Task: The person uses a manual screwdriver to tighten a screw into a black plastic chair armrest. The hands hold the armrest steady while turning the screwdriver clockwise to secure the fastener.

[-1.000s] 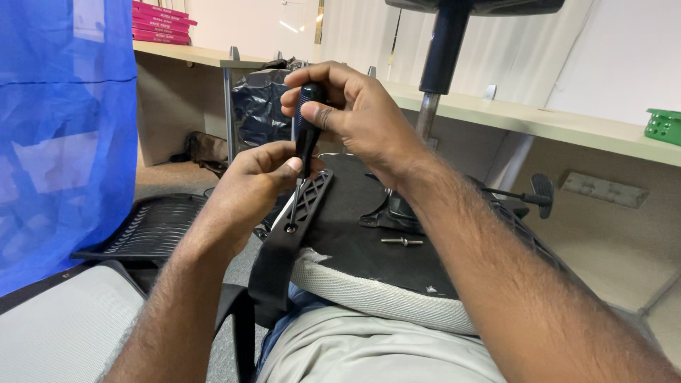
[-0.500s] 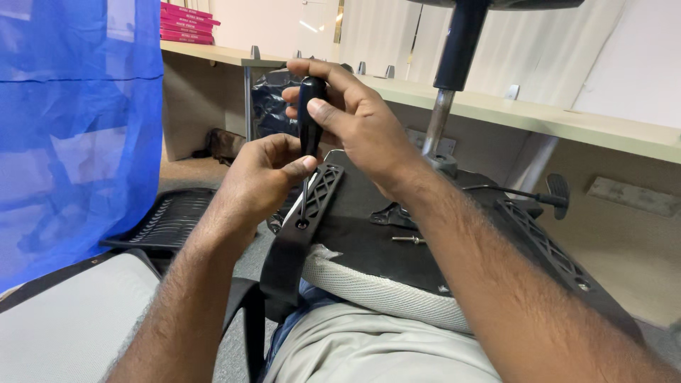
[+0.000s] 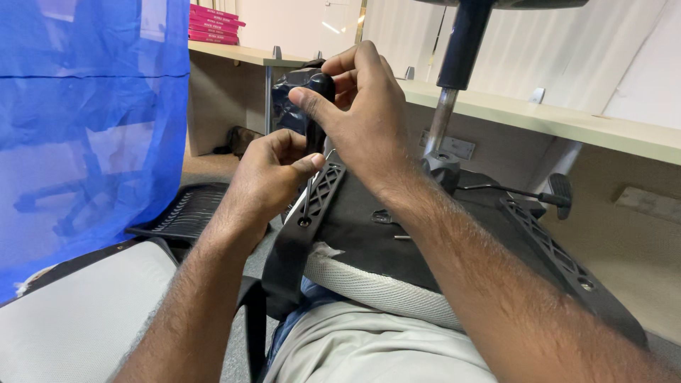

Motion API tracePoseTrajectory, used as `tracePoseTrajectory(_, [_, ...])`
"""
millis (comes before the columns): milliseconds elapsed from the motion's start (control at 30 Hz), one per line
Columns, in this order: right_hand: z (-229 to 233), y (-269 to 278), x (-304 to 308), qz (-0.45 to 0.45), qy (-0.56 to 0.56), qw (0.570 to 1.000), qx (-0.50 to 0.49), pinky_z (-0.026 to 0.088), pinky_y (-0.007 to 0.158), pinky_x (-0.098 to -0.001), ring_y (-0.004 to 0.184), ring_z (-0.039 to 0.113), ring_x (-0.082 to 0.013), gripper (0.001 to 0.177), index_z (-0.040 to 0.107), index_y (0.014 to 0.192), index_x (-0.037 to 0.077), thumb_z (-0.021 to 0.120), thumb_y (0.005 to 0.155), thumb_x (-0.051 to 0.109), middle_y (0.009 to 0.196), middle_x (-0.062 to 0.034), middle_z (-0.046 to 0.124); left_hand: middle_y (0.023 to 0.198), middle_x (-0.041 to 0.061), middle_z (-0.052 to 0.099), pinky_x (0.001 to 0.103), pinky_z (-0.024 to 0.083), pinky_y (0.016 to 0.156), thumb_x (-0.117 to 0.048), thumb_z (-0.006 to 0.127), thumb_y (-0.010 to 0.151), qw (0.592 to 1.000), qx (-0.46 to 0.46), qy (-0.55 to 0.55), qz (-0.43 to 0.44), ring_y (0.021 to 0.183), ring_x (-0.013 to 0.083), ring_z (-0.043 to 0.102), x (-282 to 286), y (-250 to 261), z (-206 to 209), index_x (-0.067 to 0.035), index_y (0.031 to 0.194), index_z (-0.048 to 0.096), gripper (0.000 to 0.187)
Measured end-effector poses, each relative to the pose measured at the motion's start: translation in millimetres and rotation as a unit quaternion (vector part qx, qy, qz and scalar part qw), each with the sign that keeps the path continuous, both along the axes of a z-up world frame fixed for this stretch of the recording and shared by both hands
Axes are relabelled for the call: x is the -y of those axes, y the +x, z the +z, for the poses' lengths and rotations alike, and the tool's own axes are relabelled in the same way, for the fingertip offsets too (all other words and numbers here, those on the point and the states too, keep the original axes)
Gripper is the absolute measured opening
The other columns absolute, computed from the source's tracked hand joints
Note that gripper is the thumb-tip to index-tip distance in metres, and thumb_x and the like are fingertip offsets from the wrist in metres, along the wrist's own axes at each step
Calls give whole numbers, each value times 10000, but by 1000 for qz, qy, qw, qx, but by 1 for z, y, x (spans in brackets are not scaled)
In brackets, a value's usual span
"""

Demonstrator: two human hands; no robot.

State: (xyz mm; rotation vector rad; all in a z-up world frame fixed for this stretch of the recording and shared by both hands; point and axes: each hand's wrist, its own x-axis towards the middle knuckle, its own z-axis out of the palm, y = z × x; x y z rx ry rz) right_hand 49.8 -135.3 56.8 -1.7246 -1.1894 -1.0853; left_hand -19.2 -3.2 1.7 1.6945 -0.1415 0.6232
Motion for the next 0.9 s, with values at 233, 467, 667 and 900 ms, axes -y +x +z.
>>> tracePoseTrajectory(233, [1,-5,-6,-17,1,1000,26,652,720,-287,904,726,-148,506,485,1074,65,875,883,326,1056,-101,581,853,23,703,271,544,728,-182,790,864,999,23,24,34,790,73,630,0,-2,-2,-35,957,672,209])
tracePoseTrajectory(467, [7,-9,-3,-43,-33,998,21,654,717,-304,910,739,-178,457,511,1073,66,867,893,289,987,-97,661,787,3,590,274,500,635,-204,888,800,994,33,48,93,732,76,544,4,-4,-6,-62,867,579,347])
tracePoseTrajectory(667, [7,-11,5,45,-53,997,-29,674,696,-265,868,768,-146,393,527,1102,72,819,925,267,964,-81,707,916,19,667,265,536,761,-198,787,882,1000,26,-7,7,845,90,613,-3,-7,-6,-34,1029,651,259])
tracePoseTrajectory(900, [11,-13,15,152,-62,978,-128,669,784,-262,926,731,-135,325,592,1155,66,790,935,201,1013,-75,713,1142,60,744,312,522,969,-192,616,970,995,30,-29,-88,1057,132,668,-15,-15,-5,-24,1328,643,396])
